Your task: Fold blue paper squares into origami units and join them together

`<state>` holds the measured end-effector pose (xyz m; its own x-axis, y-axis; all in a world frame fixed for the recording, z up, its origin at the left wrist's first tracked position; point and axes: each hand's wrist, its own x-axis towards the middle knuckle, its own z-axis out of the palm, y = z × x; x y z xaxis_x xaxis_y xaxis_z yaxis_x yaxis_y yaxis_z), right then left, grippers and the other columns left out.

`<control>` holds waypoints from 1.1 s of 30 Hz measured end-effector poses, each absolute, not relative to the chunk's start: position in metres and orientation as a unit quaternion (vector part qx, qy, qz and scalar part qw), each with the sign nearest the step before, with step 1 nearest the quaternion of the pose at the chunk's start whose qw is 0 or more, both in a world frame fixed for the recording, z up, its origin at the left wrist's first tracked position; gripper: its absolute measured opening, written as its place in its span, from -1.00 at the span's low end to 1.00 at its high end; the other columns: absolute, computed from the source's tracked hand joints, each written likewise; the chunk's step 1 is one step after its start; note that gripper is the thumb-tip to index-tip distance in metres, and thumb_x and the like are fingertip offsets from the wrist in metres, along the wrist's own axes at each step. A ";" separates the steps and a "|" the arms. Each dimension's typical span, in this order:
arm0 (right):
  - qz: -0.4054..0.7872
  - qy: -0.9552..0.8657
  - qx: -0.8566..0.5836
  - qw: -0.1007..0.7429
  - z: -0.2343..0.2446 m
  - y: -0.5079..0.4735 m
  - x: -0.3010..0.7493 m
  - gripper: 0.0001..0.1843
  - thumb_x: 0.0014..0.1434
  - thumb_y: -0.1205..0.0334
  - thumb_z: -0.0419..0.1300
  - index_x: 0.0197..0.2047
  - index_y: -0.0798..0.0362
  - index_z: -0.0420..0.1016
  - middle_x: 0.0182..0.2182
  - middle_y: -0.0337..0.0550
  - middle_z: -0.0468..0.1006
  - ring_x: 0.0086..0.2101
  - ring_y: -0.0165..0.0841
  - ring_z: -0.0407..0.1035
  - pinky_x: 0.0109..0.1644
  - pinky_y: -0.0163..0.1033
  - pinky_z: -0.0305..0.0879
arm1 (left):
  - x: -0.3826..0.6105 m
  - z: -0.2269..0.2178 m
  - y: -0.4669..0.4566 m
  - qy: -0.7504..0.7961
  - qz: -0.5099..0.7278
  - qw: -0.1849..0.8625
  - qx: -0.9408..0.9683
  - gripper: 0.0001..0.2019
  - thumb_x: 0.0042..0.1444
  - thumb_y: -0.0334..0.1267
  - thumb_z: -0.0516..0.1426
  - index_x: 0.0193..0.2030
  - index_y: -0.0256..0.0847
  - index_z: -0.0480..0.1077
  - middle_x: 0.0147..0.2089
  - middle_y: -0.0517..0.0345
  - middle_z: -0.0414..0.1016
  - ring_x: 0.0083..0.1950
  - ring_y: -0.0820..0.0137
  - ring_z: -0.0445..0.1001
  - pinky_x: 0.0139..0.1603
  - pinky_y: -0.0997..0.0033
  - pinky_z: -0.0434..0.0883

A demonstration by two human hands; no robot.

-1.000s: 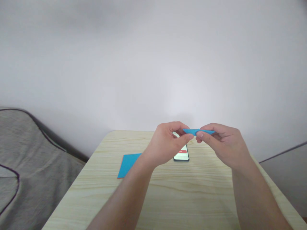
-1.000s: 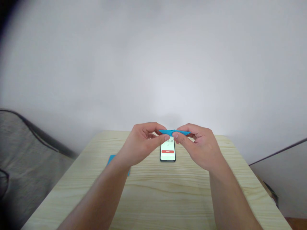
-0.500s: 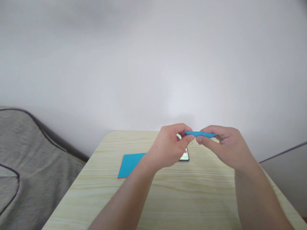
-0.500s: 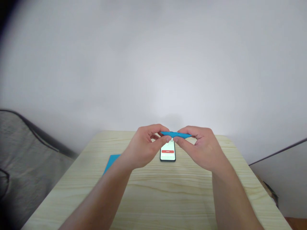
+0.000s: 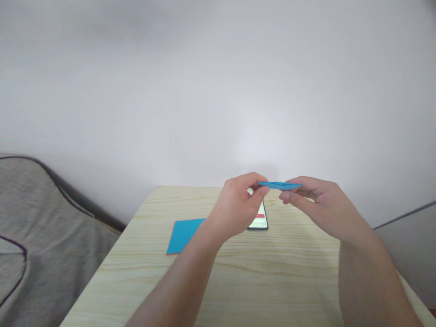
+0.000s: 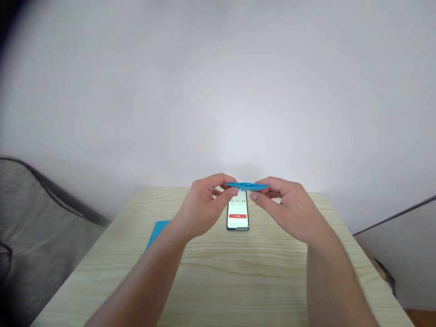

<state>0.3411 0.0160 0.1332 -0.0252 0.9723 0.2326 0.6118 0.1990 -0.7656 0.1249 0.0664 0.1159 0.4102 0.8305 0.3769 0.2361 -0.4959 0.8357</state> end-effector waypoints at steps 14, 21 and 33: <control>0.248 -0.632 -0.569 0.464 0.127 0.020 0.330 -0.83 0.27 0.08 0.33 -0.12 -0.05 0.61 -0.36 -0.21 0.64 -0.32 -0.31 0.52 -0.23 -0.19 0.41 | 0.132 0.110 0.065 0.382 0.386 0.200 0.816 -0.82 0.38 -0.29 0.06 -0.02 -0.12 0.49 -0.16 0.13 0.63 -0.15 0.33 0.58 -0.23 0.39 0.45; 0.235 -0.630 -0.575 0.466 0.126 0.020 0.331 -0.80 0.21 0.08 0.38 -0.13 -0.04 0.60 -0.31 -0.19 0.64 -0.32 -0.30 0.49 -0.28 -0.20 0.38 | 0.132 0.114 0.059 0.367 0.399 0.260 0.799 -0.77 0.36 -0.25 0.08 0.08 -0.09 0.46 -0.11 0.13 0.64 -0.11 0.34 0.60 -0.23 0.44 0.46; 0.222 -0.641 -0.549 0.489 0.130 0.017 0.321 -0.87 0.22 0.16 0.37 -0.15 -0.06 0.59 -0.23 -0.18 0.66 -0.25 -0.29 0.51 -0.21 -0.20 0.43 | 0.139 0.118 0.054 0.383 0.436 0.336 0.742 -0.79 0.37 -0.17 0.07 -0.20 -0.14 0.50 -0.34 0.23 0.58 -0.32 0.45 0.52 -0.34 0.49 0.37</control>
<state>0.3214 0.0170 0.1295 0.0813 0.9203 0.3828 0.4870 0.2984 -0.8208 0.1391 0.0540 0.1177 0.3270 0.8611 0.3894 0.2741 -0.4808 0.8329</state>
